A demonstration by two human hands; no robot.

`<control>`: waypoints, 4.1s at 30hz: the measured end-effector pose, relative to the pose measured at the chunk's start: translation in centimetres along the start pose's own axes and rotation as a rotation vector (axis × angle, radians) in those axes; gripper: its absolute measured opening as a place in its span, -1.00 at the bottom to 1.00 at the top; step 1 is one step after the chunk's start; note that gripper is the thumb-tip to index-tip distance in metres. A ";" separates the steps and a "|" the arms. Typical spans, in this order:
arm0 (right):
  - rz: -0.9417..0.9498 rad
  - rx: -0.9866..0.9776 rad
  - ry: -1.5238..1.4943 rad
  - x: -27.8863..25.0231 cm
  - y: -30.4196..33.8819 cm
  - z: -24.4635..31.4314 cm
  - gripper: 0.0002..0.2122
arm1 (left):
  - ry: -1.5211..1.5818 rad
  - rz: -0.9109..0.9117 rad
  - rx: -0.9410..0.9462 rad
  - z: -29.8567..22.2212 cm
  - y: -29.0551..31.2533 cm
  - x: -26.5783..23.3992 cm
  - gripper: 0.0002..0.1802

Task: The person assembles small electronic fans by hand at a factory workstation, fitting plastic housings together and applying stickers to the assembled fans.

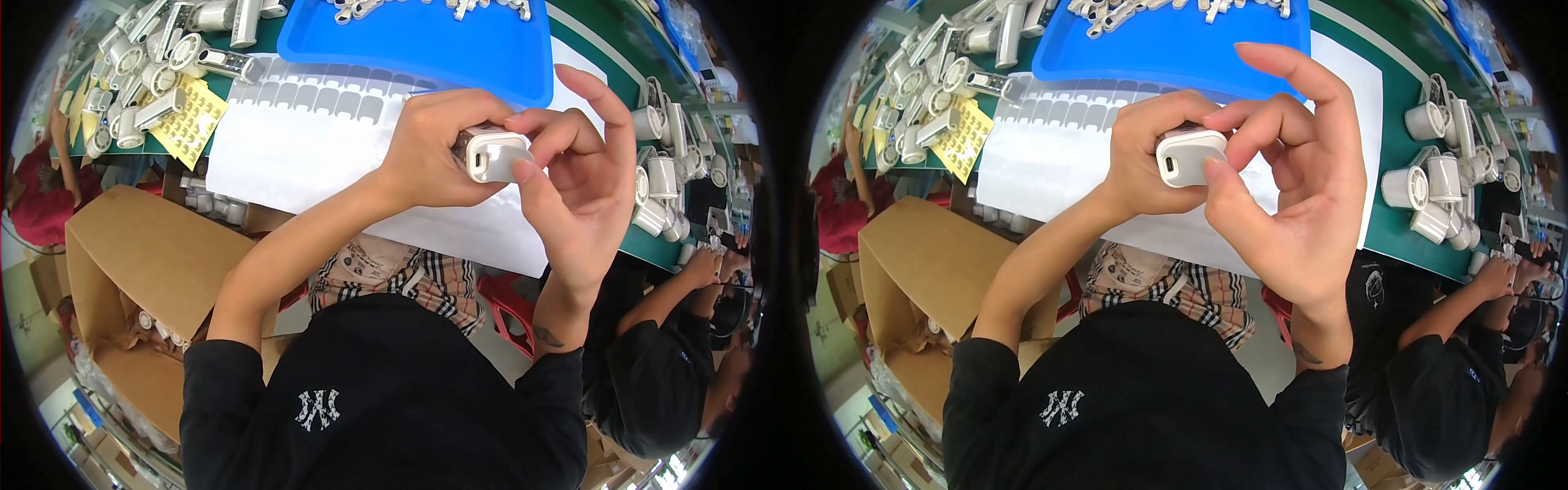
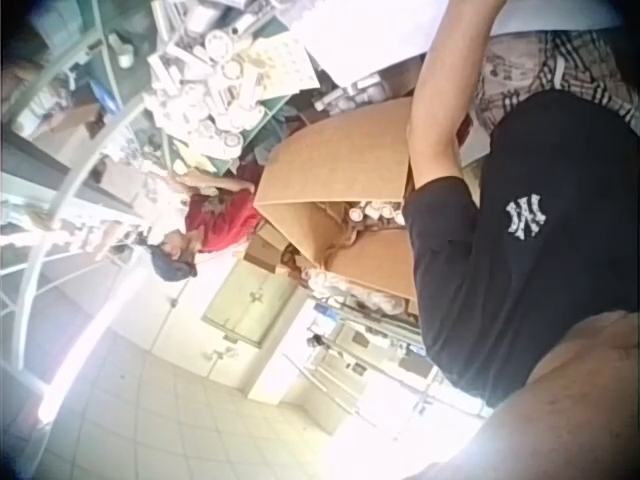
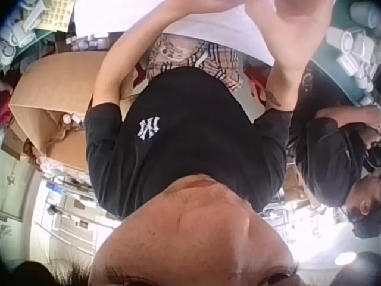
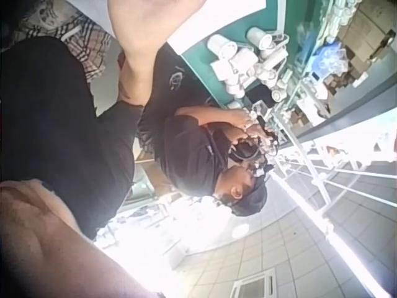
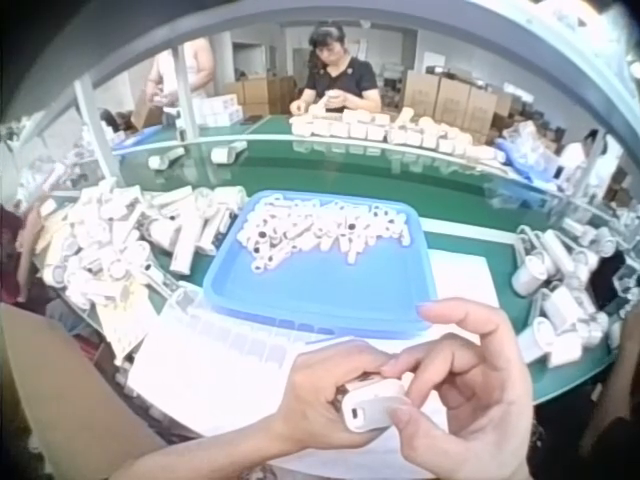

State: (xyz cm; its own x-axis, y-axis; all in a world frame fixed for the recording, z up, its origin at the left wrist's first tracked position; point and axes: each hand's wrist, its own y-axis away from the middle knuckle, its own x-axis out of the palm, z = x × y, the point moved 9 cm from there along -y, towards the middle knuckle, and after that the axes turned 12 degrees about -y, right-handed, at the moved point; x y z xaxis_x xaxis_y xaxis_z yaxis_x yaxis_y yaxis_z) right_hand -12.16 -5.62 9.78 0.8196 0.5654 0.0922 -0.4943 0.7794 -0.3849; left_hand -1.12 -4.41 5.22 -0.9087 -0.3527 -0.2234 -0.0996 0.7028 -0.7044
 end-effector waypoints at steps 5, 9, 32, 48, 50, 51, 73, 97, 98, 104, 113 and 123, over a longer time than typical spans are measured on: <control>0.011 -0.013 0.017 0.1 -0.1 0.1 -0.41 | 0.002 0.009 -0.002 0.1 0.0 0.0 -0.66; 0.003 0.020 -0.022 -0.1 -0.2 -0.1 -0.41 | -0.004 0.005 0.006 0.0 -0.1 0.0 -0.65; 0.005 -0.011 0.022 0.1 -0.2 0.0 -0.43 | 0.005 0.004 -0.007 0.2 -0.2 0.0 -0.68; 0.004 -0.062 0.110 0.4 -0.1 0.4 -0.43 | 0.014 -0.012 -0.007 0.1 -0.2 -0.1 -0.71; 0.005 -0.063 0.125 0.4 -0.1 0.4 -0.43 | 0.013 -0.013 -0.008 0.1 -0.2 -0.1 -0.71; 0.007 -0.072 0.130 0.4 -0.1 0.5 -0.43 | 0.008 -0.007 -0.009 0.1 -0.3 -0.1 -0.71; 0.022 0.257 -0.030 0.3 -1.4 -4.2 -0.75 | 0.027 0.156 -0.076 0.4 -1.3 -1.4 -0.72; -0.221 0.296 0.373 -10.1 9.3 -8.0 -0.78 | -1.752 -0.399 -0.386 4.8 -4.1 -58.9 -0.53; -0.246 0.292 0.381 -10.7 9.6 -7.8 -0.78 | -1.693 -0.414 -0.544 6.5 -3.0 -60.3 -0.51; -0.234 0.364 0.346 -8.9 8.8 -6.3 -0.79 | -1.812 -0.561 -0.711 7.6 6.5 -65.3 -0.48; -0.211 0.334 0.476 -7.9 7.3 -4.3 -0.83 | -1.693 -0.316 -0.646 16.3 8.6 -71.5 -0.36; -0.542 -0.013 0.959 -15.2 5.5 6.9 -0.80 | -1.254 -0.099 -0.716 26.3 10.0 -70.5 -0.27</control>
State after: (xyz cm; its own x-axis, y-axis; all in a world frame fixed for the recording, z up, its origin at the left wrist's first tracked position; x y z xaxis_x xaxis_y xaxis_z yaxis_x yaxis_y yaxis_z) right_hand -29.29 -8.05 12.59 0.8144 -0.2994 -0.4971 -0.0023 0.8549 -0.5187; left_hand 72.65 11.21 -3.78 0.0232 -0.4518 -0.8918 -0.6590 0.6639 -0.3535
